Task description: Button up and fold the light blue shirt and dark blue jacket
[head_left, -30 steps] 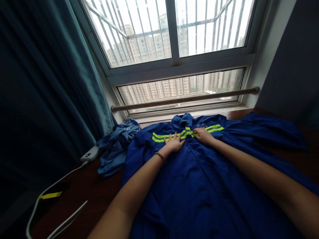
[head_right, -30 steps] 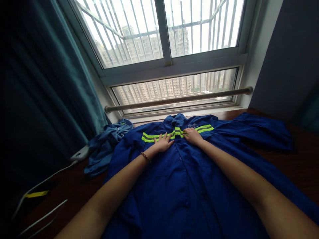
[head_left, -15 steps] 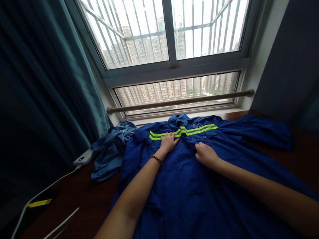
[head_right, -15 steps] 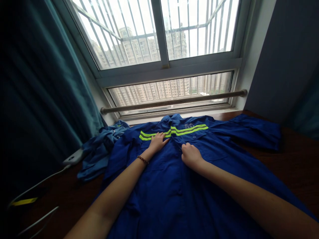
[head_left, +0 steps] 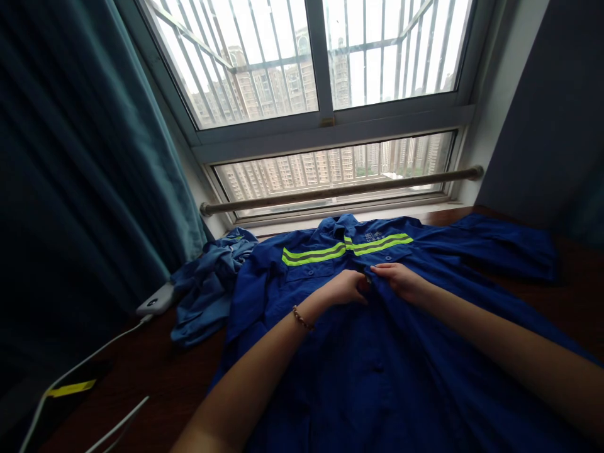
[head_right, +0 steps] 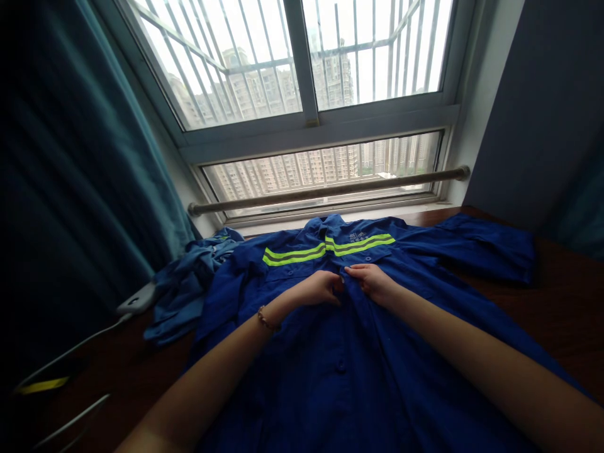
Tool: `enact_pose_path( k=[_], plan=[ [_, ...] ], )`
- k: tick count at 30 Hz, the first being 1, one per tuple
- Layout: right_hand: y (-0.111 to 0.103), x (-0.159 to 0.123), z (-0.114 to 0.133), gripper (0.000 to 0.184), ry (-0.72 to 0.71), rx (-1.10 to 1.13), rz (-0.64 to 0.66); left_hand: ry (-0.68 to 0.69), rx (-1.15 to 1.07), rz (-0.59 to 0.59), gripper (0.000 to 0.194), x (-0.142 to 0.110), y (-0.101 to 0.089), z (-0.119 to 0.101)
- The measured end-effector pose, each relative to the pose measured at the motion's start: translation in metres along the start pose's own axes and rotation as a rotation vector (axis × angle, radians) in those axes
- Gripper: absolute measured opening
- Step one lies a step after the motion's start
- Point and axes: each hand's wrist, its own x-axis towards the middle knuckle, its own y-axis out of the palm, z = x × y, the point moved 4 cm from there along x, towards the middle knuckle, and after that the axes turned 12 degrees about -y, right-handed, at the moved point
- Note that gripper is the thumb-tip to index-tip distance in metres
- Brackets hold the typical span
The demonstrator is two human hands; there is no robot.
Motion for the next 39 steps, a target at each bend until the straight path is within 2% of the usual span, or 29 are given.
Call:
enact_pose_path(
  k=[4, 10, 16, 20, 23, 27, 34, 39],
  plan=[
    [0.000, -0.001, 0.005, 0.003, -0.009, 0.027, -0.029, -0.137, 0.049, -0.002, 0.027, -0.001, -0.003, 0.009],
    [0.003, -0.004, 0.008, 0.002, -0.002, 0.014, 0.005, -0.129, -0.023, 0.017, 0.012, -0.006, -0.008, 0.007],
    [0.008, -0.007, 0.014, 0.004, -0.020, 0.037, 0.012, 0.004, -0.328, -0.006, 0.017, -0.013, -0.026, -0.001],
    [0.012, -0.011, 0.020, 0.016, -0.063, 0.019, -0.031, 0.015, -0.593, 0.171, 0.019, -0.021, -0.036, -0.002],
    [0.015, -0.014, 0.022, 0.024, -0.103, 0.001, -0.059, -0.031, -0.678, 0.238, 0.025, -0.024, -0.036, 0.003],
    [0.016, -0.015, 0.022, 0.024, -0.143, -0.022, -0.028, -0.055, -0.746, 0.276, 0.029, -0.020, -0.028, 0.007],
    [0.020, -0.015, 0.018, 0.025, -0.127, -0.021, 0.003, -0.090, -0.916, 0.263, 0.030, -0.019, -0.029, 0.005],
    [0.021, -0.017, 0.017, 0.033, -0.193, -0.120, 0.019, -0.091, -0.917, 0.279, 0.032, -0.022, -0.030, 0.007]
  ],
)
